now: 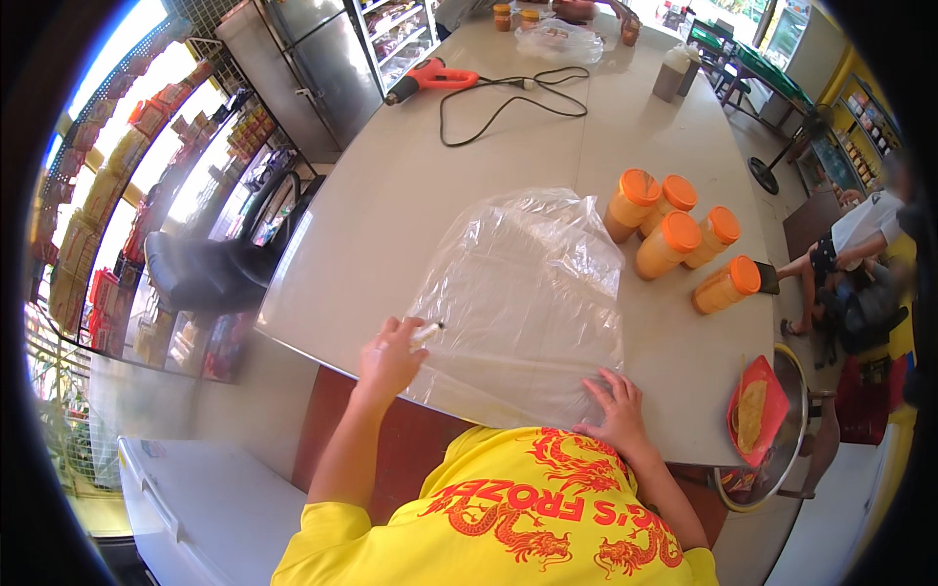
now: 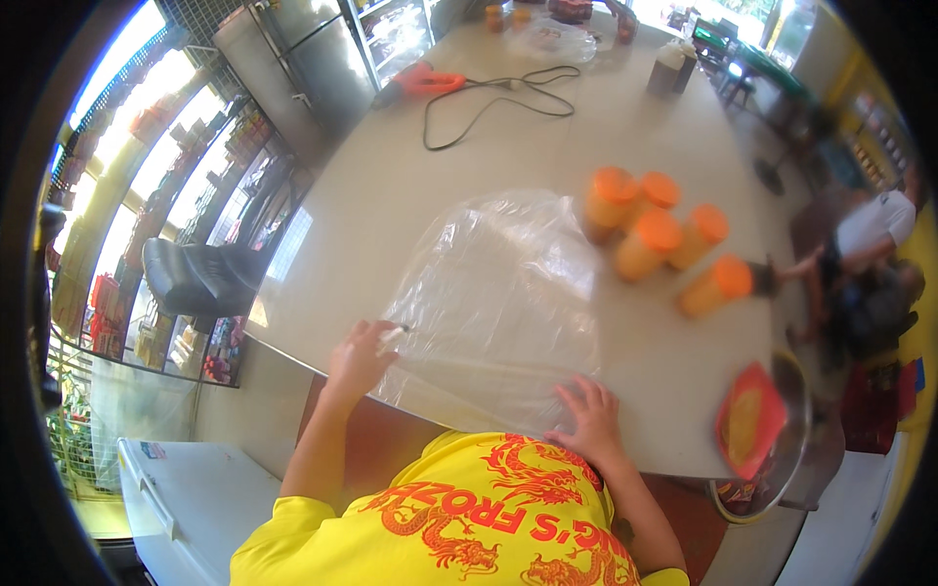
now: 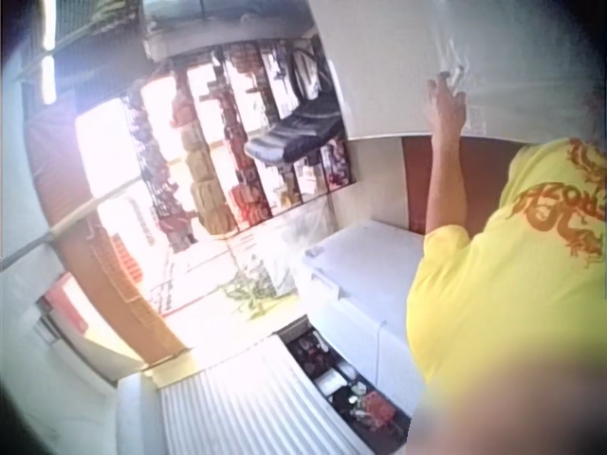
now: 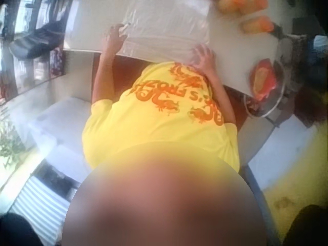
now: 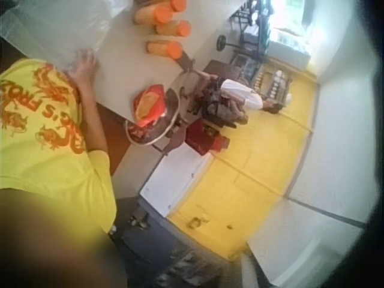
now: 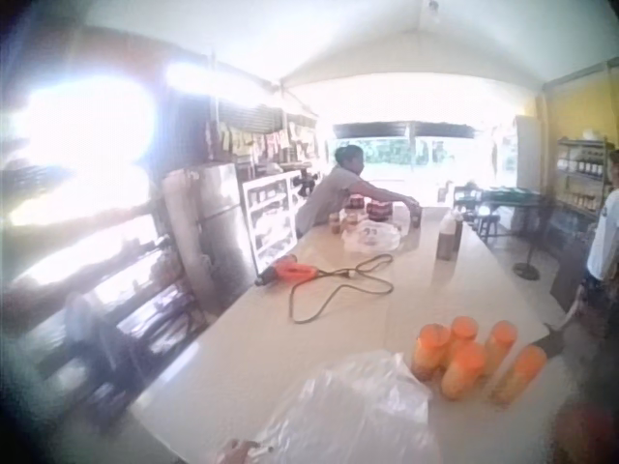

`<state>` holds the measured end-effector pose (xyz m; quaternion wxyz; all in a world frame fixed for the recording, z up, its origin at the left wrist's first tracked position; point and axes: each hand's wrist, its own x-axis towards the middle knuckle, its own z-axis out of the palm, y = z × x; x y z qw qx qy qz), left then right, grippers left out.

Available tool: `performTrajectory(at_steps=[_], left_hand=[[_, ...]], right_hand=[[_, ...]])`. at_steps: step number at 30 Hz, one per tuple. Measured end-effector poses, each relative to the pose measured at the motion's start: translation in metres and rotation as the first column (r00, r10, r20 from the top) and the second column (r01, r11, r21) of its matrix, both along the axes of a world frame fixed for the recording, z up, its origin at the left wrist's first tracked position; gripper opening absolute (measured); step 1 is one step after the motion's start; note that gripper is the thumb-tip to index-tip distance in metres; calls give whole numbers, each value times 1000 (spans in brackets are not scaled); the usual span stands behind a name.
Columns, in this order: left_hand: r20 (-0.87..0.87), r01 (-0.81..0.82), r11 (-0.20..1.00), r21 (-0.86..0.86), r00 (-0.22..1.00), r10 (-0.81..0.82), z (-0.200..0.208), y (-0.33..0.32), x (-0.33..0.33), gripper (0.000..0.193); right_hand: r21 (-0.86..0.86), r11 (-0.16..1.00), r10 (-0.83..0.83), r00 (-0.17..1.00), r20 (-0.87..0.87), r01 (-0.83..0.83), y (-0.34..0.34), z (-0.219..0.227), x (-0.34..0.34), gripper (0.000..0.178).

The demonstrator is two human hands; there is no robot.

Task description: The person writes on a clear plastic bag with a marker, then places several small packaged food items into the bag from a metal bowl. The person handles the items one at a time and arranges them inside the bag.

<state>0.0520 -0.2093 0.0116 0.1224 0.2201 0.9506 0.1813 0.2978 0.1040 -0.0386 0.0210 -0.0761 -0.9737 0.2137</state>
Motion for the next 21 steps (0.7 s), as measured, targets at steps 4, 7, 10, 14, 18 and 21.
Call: performTrajectory(at_steps=[4,7,10,14,18,21], left_hand=[[96,-97,977,-188,989,116,-8,3,1,50],[68,-181,965,-190,978,196,-6,-16,-9,50],[-83,-277,960,-24,958,275,-1,-33,-16,44],[172,-399,832,385,917,360,0,-26,-20,29],[367,-326,906,269,905,216,-8,-14,-7,27],[262,-136,987,80,959,111,-15,-21,8,35]], right_hand=[[-2,1000,-1,997,83,1,3,14,0,78],[9,1000,-27,990,135,26,8,25,4,78],[21,999,-41,995,95,39,10,30,5,72],[-116,991,-70,998,4,70,8,26,-9,61],[-127,991,48,997,55,-41,3,24,-29,64],[9,997,68,985,161,-70,-2,28,-30,76]])
